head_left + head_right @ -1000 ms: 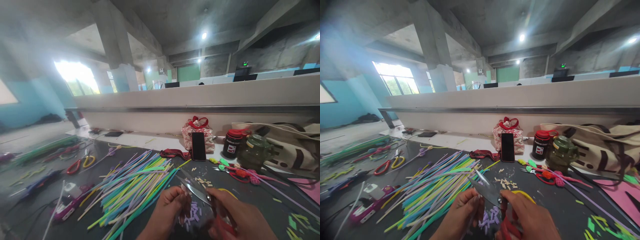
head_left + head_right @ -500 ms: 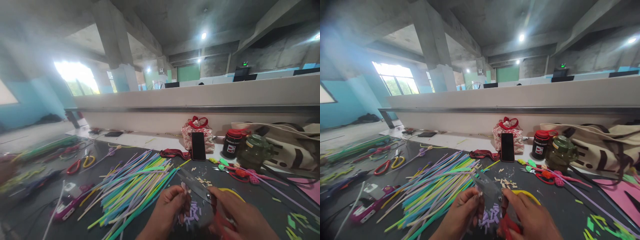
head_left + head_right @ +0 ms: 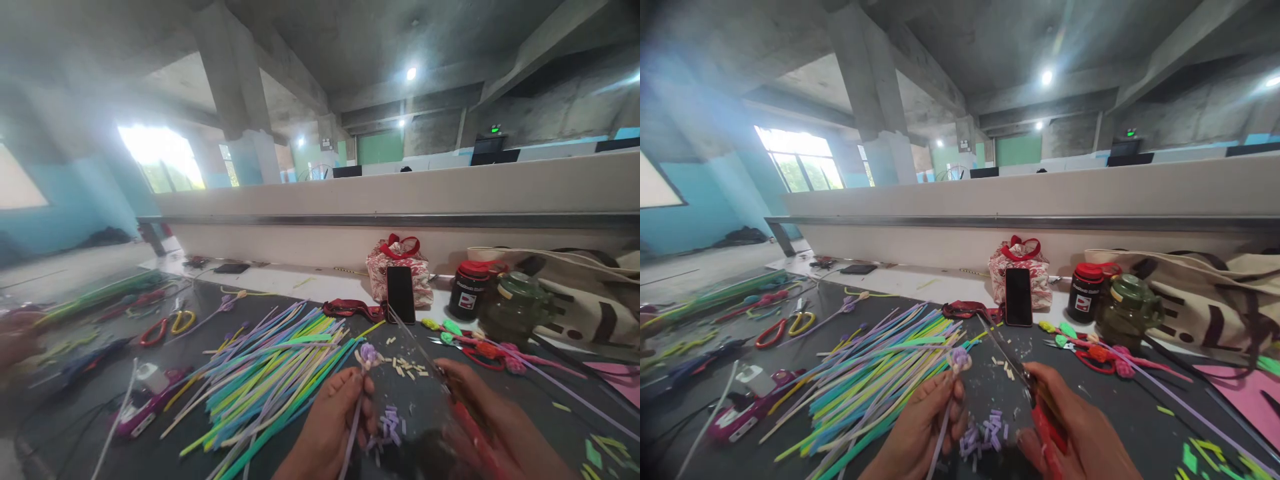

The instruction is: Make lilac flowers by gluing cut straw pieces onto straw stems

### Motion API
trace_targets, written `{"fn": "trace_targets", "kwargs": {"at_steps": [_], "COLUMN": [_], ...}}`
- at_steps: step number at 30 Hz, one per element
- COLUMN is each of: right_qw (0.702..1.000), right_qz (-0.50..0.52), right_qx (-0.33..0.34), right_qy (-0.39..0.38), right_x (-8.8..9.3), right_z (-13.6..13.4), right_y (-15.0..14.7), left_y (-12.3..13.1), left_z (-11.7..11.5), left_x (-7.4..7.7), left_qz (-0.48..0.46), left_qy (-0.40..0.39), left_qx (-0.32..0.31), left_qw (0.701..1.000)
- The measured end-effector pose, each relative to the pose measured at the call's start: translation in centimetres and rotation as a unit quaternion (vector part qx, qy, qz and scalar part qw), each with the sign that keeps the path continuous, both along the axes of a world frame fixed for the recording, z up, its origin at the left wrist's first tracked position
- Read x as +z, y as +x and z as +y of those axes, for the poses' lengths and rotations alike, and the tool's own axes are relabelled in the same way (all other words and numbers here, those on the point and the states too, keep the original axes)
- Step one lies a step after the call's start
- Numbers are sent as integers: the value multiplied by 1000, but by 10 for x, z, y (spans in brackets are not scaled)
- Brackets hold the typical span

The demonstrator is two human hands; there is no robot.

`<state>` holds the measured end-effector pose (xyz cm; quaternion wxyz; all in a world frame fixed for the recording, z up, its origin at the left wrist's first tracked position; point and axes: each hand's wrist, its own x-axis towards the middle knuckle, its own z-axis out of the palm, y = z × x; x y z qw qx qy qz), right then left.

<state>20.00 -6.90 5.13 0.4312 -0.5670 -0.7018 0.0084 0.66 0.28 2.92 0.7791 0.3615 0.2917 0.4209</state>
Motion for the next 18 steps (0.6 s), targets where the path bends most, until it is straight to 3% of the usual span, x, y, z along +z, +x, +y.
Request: {"fn": "trace_targets", "kwargs": {"at_steps": [4, 9, 18], "right_qw": [997, 997, 995], "right_qz": [-5, -39, -30], "right_qx": [45, 14, 21], "right_qy": [-65, -60, -88], "right_x": [-4, -6, -4], "right_z": [3, 5, 6], "right_y": [0, -4, 3], "left_y": [0, 2, 0], "left_z": [2, 0, 5], "left_x": [-3, -5, -4], "left_qz": [-8, -8, -10], "left_qy": [-4, -10, -43], "left_qx": [1, 8, 12], "left_qw": [1000, 1000, 999]}}
